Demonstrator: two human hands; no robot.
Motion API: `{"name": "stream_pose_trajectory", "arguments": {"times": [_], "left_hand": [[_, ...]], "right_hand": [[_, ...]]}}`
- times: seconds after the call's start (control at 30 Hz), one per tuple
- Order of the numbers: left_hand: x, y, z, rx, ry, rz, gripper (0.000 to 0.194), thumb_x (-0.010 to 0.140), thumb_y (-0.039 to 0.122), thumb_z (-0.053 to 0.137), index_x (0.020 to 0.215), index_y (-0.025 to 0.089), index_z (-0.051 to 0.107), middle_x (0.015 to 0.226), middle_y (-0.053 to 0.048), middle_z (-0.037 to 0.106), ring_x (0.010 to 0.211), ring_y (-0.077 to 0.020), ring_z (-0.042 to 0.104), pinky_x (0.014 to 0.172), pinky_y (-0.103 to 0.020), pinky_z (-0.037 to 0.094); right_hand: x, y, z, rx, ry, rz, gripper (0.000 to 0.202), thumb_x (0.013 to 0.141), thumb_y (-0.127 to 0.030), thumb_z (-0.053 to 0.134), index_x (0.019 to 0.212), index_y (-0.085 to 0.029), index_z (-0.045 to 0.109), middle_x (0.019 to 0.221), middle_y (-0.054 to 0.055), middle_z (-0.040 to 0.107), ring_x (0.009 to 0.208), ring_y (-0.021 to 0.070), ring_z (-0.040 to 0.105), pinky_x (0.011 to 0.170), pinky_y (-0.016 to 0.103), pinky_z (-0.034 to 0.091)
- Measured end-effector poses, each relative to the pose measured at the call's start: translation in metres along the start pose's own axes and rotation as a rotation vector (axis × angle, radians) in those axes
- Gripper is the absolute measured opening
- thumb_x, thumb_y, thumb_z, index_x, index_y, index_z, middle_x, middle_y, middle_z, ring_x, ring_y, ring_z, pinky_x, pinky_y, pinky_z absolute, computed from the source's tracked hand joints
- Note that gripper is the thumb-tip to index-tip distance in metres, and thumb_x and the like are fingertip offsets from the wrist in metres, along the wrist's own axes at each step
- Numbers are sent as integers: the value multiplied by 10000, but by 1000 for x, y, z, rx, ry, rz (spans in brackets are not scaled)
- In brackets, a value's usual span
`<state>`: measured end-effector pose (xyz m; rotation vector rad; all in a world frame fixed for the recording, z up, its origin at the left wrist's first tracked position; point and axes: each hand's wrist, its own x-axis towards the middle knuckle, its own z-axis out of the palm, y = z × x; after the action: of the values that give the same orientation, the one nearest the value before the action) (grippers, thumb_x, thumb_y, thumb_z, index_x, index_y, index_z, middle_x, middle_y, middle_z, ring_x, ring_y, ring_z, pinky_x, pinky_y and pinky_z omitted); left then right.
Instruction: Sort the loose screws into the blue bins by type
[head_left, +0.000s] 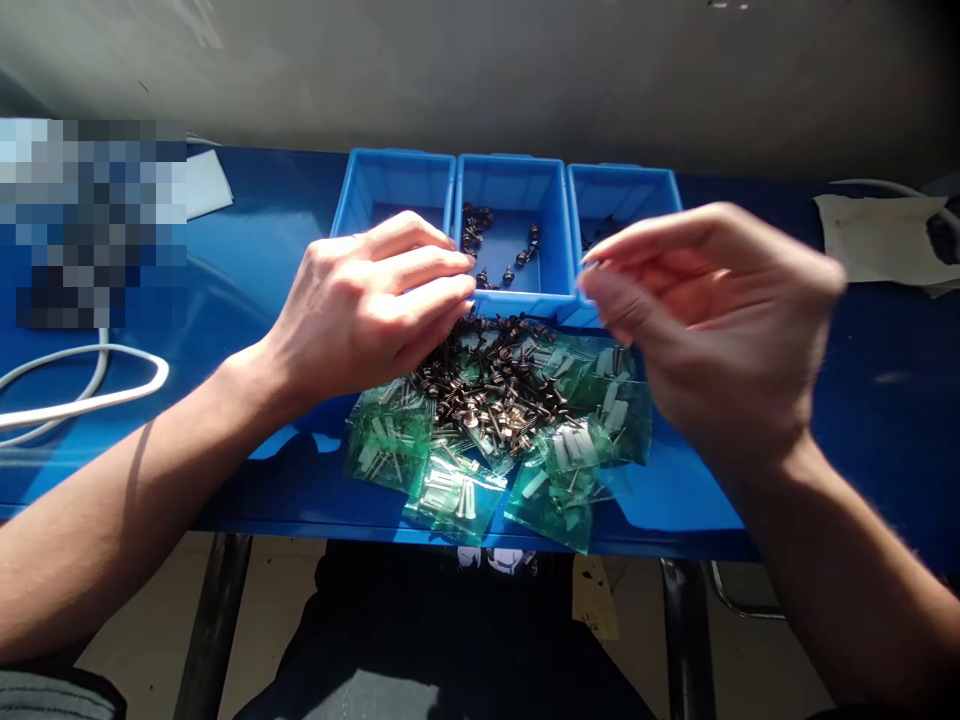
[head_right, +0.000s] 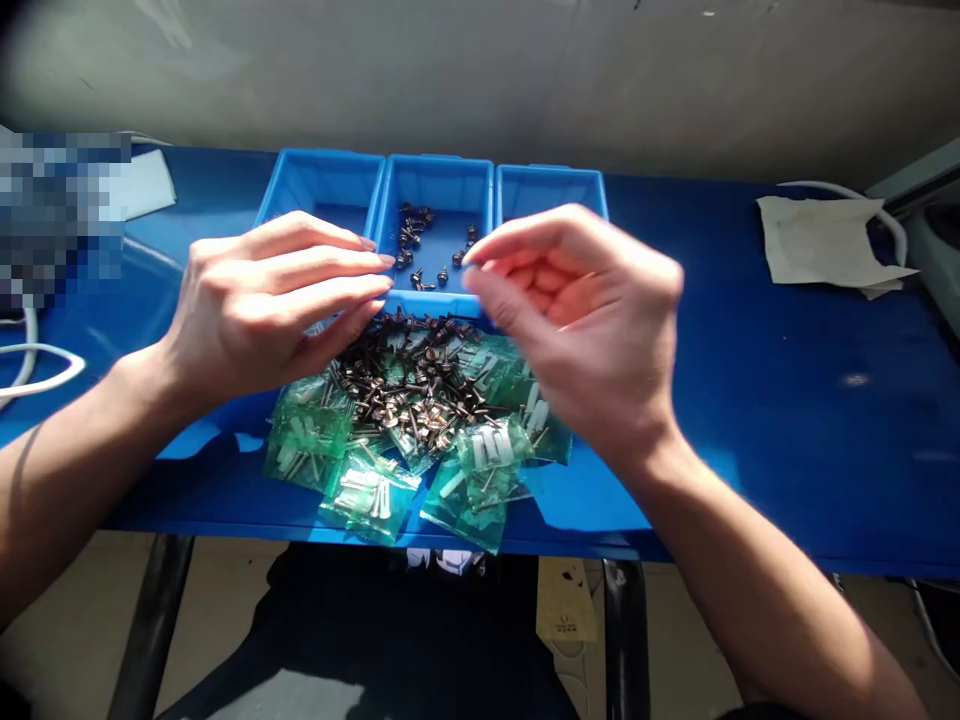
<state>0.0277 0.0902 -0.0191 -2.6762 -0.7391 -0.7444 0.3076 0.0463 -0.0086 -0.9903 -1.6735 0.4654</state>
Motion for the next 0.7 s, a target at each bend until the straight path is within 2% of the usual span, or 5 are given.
{"name": "stream_pose_trajectory", "arguments": {"times": [0.13, 0.2, 0.3, 0.43, 0.7], "left_hand": [[-1, -2, 1, -6, 5, 11, 189, 1116, 278, 651, 1236, 262, 796, 1311, -23, 843, 1228, -291, 820, 861, -451, 744], [-1, -2, 2, -8, 22, 20, 190, 1110, 274, 662, 1240, 260, 799, 1304, -25, 844, 1221, -290, 822, 856, -446, 745], [-1, -2, 3, -7, 45, 45, 198, 1106, 249, 663, 1252, 218, 793, 1288, -53, 848, 1202, -302, 826, 847, -449, 745], [0, -2, 4, 5, 61, 54, 177, 1108, 247, 665, 1224, 208, 794, 1272, -57, 851, 1190, -301, 829, 833, -426, 740], [-1, -2, 5, -9, 90, 58, 160, 1097, 240, 695, 1221, 197, 787, 1266, -68, 852, 1174, -299, 831, 812, -426, 735]], "right_hand": [[9, 7, -11, -100, 239, -47, 364, 1044, -72, 741, 1315, -280, 866, 1273, 87, 840, 1049, 285, 816, 697, 418, 654], [9, 4, -16, -194, 148, -79, 411, 1086, -97, 688, 1413, -305, 823, 1416, 86, 803, 1260, 329, 786, 799, 455, 673], [3, -1, -13, -263, -194, -277, 282, 1099, -147, 700, 1311, -253, 854, 1172, 102, 853, 992, 260, 814, 715, 425, 662], [-8, 6, 1, -395, -503, -510, 235, 1066, -131, 743, 1280, -125, 839, 1121, 140, 842, 940, 258, 794, 742, 419, 684], [-11, 16, 5, -386, -479, -559, 156, 1087, -67, 692, 1133, -156, 812, 1039, 86, 841, 902, 204, 762, 773, 366, 672]]}}
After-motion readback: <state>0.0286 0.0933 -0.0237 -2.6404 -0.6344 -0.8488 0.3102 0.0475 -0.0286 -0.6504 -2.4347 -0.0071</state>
